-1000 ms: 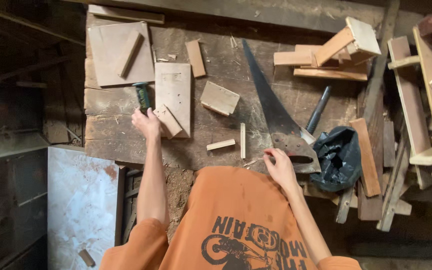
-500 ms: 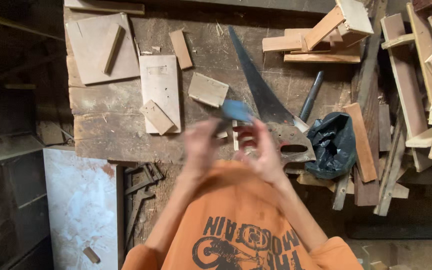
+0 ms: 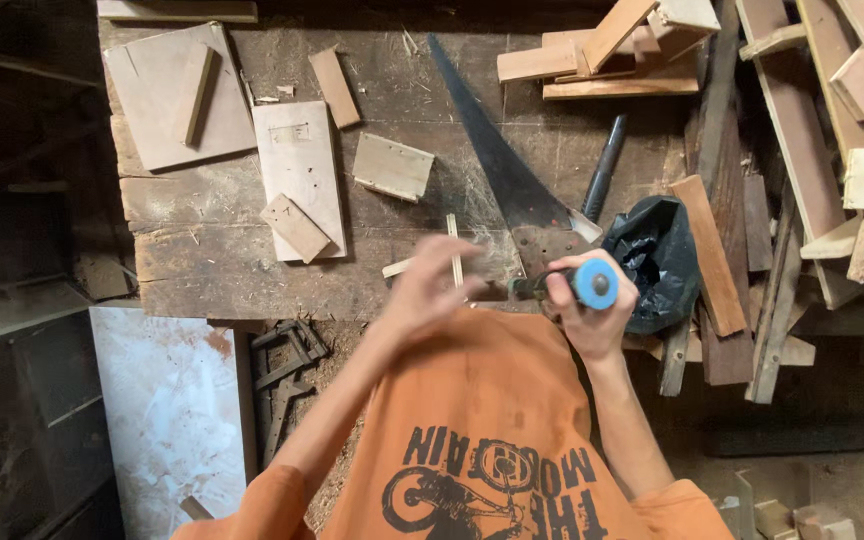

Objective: The person cuts small wooden pieces with a hand saw, sands the cut edges with sandpaper, and uses a hammer to tap the pieces on a cluttered workbench.

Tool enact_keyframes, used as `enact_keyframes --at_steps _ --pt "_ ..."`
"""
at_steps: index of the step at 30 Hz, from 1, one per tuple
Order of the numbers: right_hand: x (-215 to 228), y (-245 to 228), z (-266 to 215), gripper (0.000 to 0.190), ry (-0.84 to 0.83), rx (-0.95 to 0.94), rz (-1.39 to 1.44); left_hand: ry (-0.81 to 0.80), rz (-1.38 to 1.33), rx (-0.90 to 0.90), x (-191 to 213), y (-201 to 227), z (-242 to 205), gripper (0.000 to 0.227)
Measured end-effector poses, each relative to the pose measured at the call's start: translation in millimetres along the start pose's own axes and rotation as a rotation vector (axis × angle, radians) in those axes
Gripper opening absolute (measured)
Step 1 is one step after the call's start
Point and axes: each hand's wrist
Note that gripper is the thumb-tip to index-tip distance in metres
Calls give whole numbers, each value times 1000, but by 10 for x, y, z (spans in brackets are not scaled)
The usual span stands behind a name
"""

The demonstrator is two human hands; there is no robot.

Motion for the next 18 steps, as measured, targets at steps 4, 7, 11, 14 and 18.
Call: enact_keyframes --at_steps 4,7,11,14,18 --pt "-115 -46 -11 22 29 -336 246 -127 530 214 3 -551 -365 45" --pt "-222 -9 53 22 108 157 -111 -133 533 323 -99 -922 -550 25" --pt "-405 60 107 27 125 158 -149 51 556 269 -189 -1114 -738 13" --pt "-498 112 182 26 52 220 -105 5 517 295 -155 -1151 -729 15" --pt "-510 203 217 24 -15 196 -108 -72 547 309 -160 -1128 -683 15"
Point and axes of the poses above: each hand's wrist, its own z-axis towards the middle knuckle, its own x-axis out of the back of the hand, y = z × x, and after that the axes turned 6 degrees about -x, right-handed
